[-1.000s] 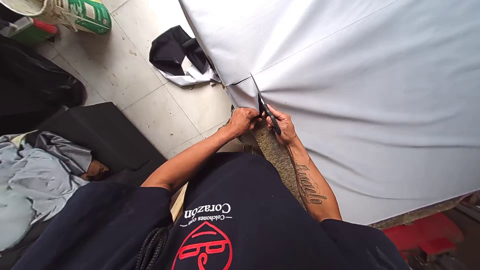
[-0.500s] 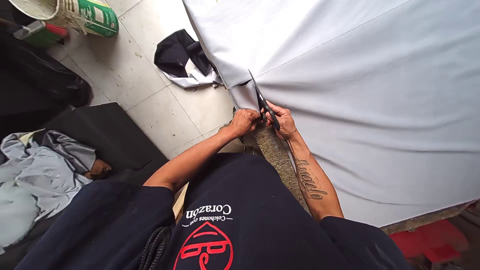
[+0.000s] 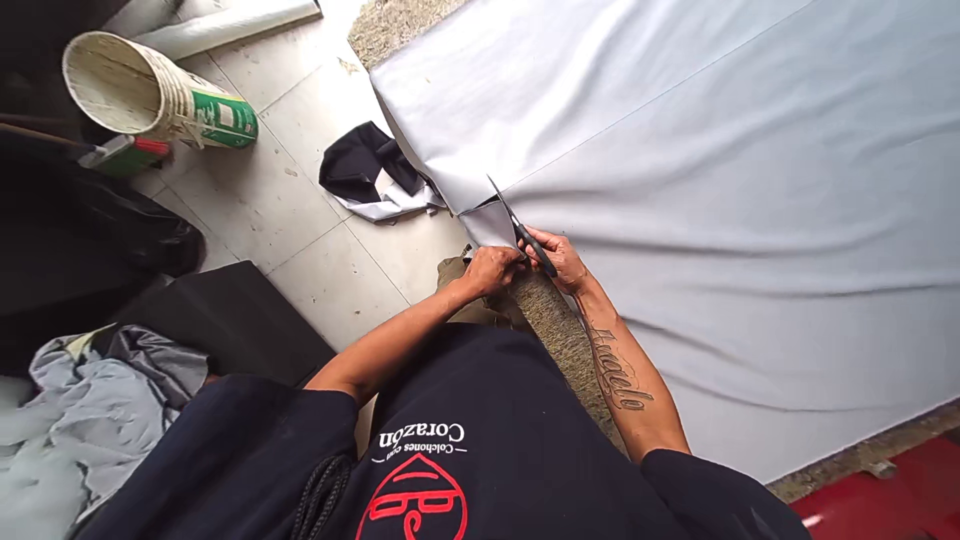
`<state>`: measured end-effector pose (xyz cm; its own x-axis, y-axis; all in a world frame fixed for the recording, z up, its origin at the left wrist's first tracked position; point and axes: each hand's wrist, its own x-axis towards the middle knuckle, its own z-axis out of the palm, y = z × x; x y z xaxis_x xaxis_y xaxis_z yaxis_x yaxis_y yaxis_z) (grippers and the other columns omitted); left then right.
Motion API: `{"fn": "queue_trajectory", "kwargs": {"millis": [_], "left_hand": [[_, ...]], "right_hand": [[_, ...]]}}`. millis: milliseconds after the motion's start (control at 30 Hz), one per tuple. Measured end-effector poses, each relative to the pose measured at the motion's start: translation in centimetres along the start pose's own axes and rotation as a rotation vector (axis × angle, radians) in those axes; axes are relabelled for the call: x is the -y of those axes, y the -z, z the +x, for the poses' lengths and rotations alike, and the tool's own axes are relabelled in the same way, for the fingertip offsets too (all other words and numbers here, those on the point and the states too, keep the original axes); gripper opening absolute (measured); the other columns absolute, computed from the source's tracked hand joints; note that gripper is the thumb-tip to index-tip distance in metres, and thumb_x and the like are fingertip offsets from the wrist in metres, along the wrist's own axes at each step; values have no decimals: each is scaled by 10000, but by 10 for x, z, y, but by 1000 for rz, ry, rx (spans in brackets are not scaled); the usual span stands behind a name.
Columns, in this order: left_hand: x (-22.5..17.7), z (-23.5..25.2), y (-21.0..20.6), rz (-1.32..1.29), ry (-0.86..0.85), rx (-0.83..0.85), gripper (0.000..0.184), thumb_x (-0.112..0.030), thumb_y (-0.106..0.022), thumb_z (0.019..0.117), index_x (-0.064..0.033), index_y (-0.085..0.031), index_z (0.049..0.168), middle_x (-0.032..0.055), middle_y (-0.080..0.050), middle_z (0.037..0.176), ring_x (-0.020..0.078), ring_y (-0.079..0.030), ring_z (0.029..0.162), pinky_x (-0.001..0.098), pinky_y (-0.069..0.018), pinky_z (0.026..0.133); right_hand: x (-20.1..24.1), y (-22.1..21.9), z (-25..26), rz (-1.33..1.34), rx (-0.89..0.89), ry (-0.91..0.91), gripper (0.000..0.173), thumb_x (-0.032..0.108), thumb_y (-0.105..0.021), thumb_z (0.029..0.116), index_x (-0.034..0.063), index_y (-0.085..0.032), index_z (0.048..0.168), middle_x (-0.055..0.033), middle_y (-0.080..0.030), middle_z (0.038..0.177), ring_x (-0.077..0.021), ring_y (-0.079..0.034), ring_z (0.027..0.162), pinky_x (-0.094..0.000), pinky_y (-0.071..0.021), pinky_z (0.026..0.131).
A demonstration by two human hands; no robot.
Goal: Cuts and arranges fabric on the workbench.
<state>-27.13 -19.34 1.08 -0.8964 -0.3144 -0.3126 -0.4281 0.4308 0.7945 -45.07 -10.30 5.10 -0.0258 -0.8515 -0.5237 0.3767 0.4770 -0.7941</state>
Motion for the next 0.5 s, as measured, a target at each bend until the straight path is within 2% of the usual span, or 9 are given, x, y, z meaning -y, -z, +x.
{"fn": "queue_trajectory", "kwargs": {"millis": [100,167,267,367,400,433,467,500], "left_hand": [[-2,-3,16,-82,17,134,364,-307,-566,1022,29,-701,993,199,-724,902,363,-717,891,593,-542,839],[-2,-12,20,-171,17,273,369,-318,-588,1019,35,-675,963,190,-689,842,344,-689,839,583,-535,817],[-14,-29,16,-359,6,451,322,-287,-624,1009,22,-670,930,134,-678,794,245,-673,776,505,-551,785],[-63,-39,10,-637,-52,595,220,-168,-611,1023,36,-691,1037,97,-724,890,137,-696,830,380,-585,833],[-85,-40,7,-729,-94,651,211,-124,-586,1030,50,-686,1097,101,-739,935,125,-708,858,362,-593,855],[-109,-39,2,-789,-151,710,224,-100,-565,1036,59,-676,1149,109,-746,965,124,-716,874,357,-600,867],[-132,-39,-4,-800,-217,758,224,-95,-563,1036,70,-667,1146,116,-730,958,127,-700,870,353,-586,860],[-154,-40,-13,-784,-280,786,197,-100,-572,1028,71,-660,1073,107,-698,891,126,-672,818,346,-570,807]], "right_hand": [[-2,6,-30,-17,30,10,470,237,-632,958,-4,-588,1360,-2,-676,1044,-53,-604,752,-226,-529,665],[-16,6,-65,48,-45,16,565,303,-722,901,-9,-586,1353,-20,-677,1107,-65,-625,791,-229,-548,686],[-47,-12,-126,65,-378,13,690,241,-848,765,-15,-557,1336,-68,-666,1144,-116,-666,890,-273,-592,789],[-79,-56,-174,49,-670,90,759,118,-880,677,9,-487,1317,-92,-668,1186,-189,-691,1065,-357,-611,902],[-86,-75,-184,55,-743,163,732,67,-867,669,16,-494,1297,-74,-687,1188,-170,-693,1087,-352,-608,929],[-90,-97,-193,21,-826,219,708,56,-839,675,15,-513,1302,-28,-706,1169,-100,-692,1070,-301,-600,936],[-94,-117,-200,-7,-915,265,679,79,-844,702,-1,-540,1303,2,-714,1145,-40,-683,1053,-255,-586,945],[-96,-136,-207,3,-1032,289,641,84,-840,714,-31,-555,1277,8,-720,1102,-6,-683,1014,-229,-584,927]]}}
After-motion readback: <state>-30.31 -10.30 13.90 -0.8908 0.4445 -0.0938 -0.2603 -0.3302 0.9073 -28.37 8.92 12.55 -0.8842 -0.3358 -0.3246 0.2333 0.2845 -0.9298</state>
